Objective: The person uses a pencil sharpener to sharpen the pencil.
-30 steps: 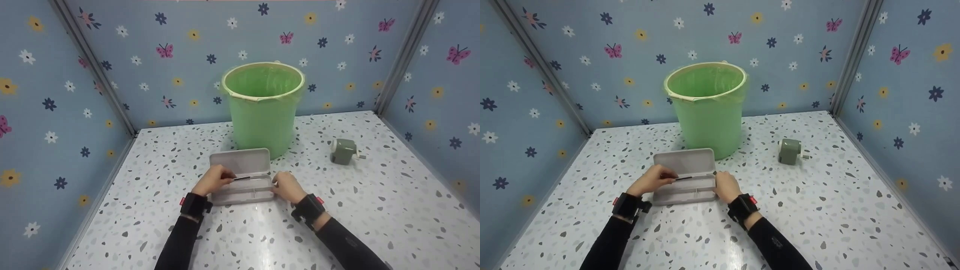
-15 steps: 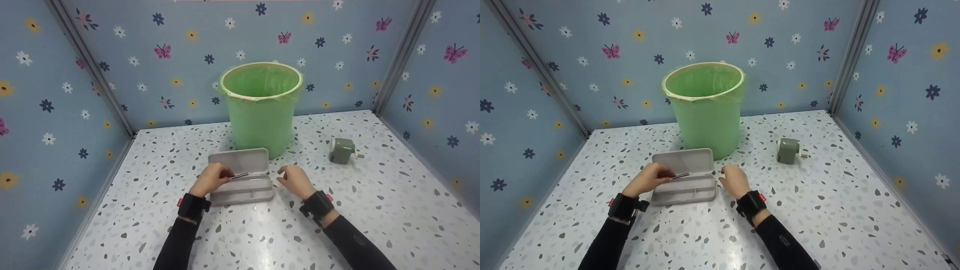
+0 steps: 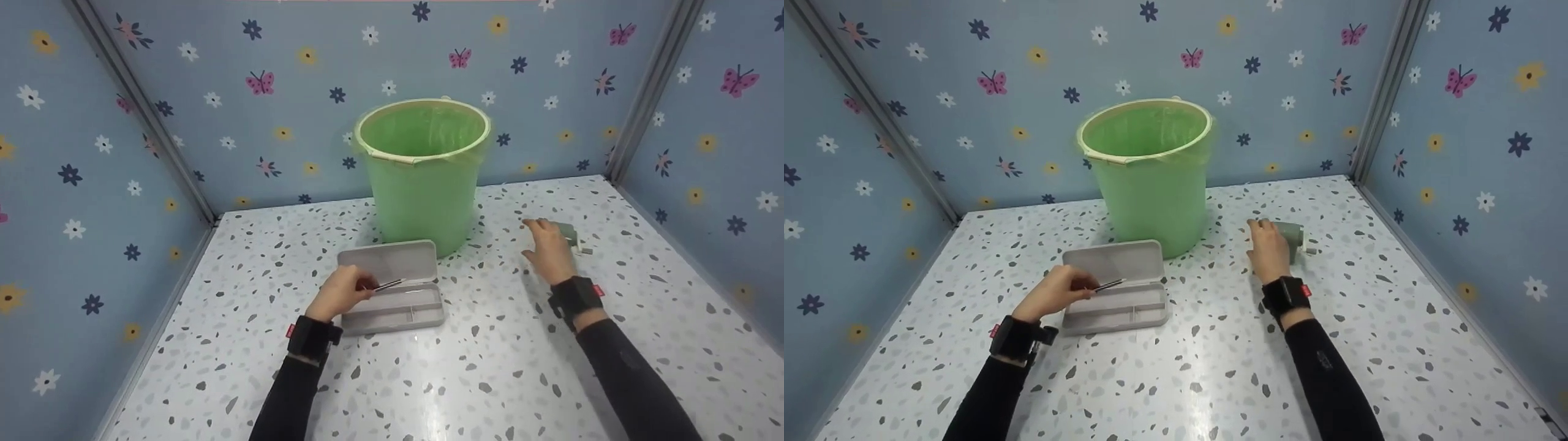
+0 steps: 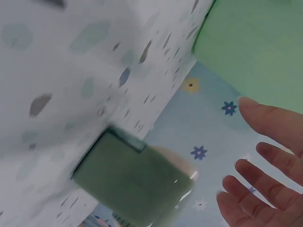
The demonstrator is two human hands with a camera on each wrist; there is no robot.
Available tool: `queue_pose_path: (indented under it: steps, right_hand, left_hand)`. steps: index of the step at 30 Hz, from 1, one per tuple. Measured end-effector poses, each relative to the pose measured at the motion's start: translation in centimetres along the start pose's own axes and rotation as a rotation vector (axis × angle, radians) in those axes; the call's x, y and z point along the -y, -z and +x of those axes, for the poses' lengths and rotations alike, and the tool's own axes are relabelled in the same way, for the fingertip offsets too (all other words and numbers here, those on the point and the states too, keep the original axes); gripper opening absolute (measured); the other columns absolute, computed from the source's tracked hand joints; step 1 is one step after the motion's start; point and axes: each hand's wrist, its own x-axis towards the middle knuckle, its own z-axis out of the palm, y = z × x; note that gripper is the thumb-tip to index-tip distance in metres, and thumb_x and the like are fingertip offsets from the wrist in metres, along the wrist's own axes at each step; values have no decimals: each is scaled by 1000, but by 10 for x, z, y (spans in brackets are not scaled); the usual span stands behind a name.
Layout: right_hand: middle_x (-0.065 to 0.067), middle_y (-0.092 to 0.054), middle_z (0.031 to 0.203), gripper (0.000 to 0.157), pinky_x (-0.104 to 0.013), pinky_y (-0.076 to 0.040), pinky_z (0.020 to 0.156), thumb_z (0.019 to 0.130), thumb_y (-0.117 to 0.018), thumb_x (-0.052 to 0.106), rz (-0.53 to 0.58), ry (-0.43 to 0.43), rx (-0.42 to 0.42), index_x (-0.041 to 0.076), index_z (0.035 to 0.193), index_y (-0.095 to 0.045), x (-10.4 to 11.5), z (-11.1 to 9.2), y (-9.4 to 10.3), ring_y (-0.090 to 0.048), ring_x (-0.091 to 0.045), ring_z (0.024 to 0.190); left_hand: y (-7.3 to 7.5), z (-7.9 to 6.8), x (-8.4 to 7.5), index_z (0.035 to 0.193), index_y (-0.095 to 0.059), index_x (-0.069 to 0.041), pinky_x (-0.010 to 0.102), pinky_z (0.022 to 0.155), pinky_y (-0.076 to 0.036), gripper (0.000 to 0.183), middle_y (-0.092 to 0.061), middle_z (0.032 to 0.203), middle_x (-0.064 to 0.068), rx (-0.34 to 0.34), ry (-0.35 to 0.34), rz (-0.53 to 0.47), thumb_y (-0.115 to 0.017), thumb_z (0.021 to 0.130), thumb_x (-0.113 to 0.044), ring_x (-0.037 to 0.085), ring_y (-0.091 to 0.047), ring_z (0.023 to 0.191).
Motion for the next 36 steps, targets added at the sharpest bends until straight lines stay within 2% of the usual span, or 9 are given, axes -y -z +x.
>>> queue_pose_path:
  steps: [5, 10, 17, 21, 24, 31, 36]
  right_hand:
    - [-35, -50, 133, 72, -65, -39, 104, 74, -78, -7, -31, -72, 31, -6, 139, -46, -23, 7, 11, -46, -53, 124]
    - [-39, -46, 136, 74, -64, -35, 109, 74, -77, -8, -57, -130, 127, -11, 140, -43, -38, 16, 18, -43, -55, 128]
    - [-41, -54, 126, 61, -63, -41, 104, 76, -70, -14, -63, -149, 267, -18, 132, -46, -51, 29, 22, -52, -55, 118]
    - [-39, -58, 120, 52, -63, -44, 101, 77, -69, -16, -48, -156, 347, -18, 126, -51, -56, 37, 24, -56, -54, 113]
    - [-38, -59, 120, 53, -63, -45, 100, 75, -71, -16, -48, -165, 392, -17, 125, -53, -58, 42, 26, -56, -53, 113]
    - [-38, -60, 118, 55, -63, -45, 99, 71, -72, -17, -48, -159, 435, -16, 123, -55, -58, 47, 31, -57, -52, 111]
    - [-36, -62, 111, 48, -63, -48, 94, 71, -73, -14, -48, -153, 423, -15, 116, -58, -55, 46, 31, -60, -51, 105]
  left_hand:
    - [0, 0, 0, 91, -75, -2, 34, 73, -57, 9, -74, 83, 9, -1, -20, 2, -73, 83, -1, 18, -68, 74]
    - [-1, -1, 1, 90, -75, -2, 34, 72, -57, 8, -74, 82, 9, -4, -29, 6, -73, 82, -1, 17, -68, 73]
    - [-1, 0, 3, 91, -76, -2, 33, 71, -56, 9, -74, 81, 8, -2, -26, 1, -72, 82, 0, 15, -66, 72]
    - [0, 0, 3, 92, -76, -3, 34, 73, -56, 9, -74, 82, 7, -2, -16, 5, -72, 83, -1, 15, -66, 74]
    - [0, 2, 3, 92, -76, -4, 34, 73, -56, 10, -74, 82, 7, 0, -8, 10, -72, 83, -2, 15, -66, 74]
    - [0, 1, 5, 92, -76, -3, 32, 72, -56, 9, -74, 82, 7, 2, -6, -3, -72, 84, -3, 14, -66, 73]
    - [1, 0, 5, 91, -76, -2, 33, 72, -56, 8, -74, 82, 8, -1, -21, -4, -72, 84, -2, 14, -66, 73]
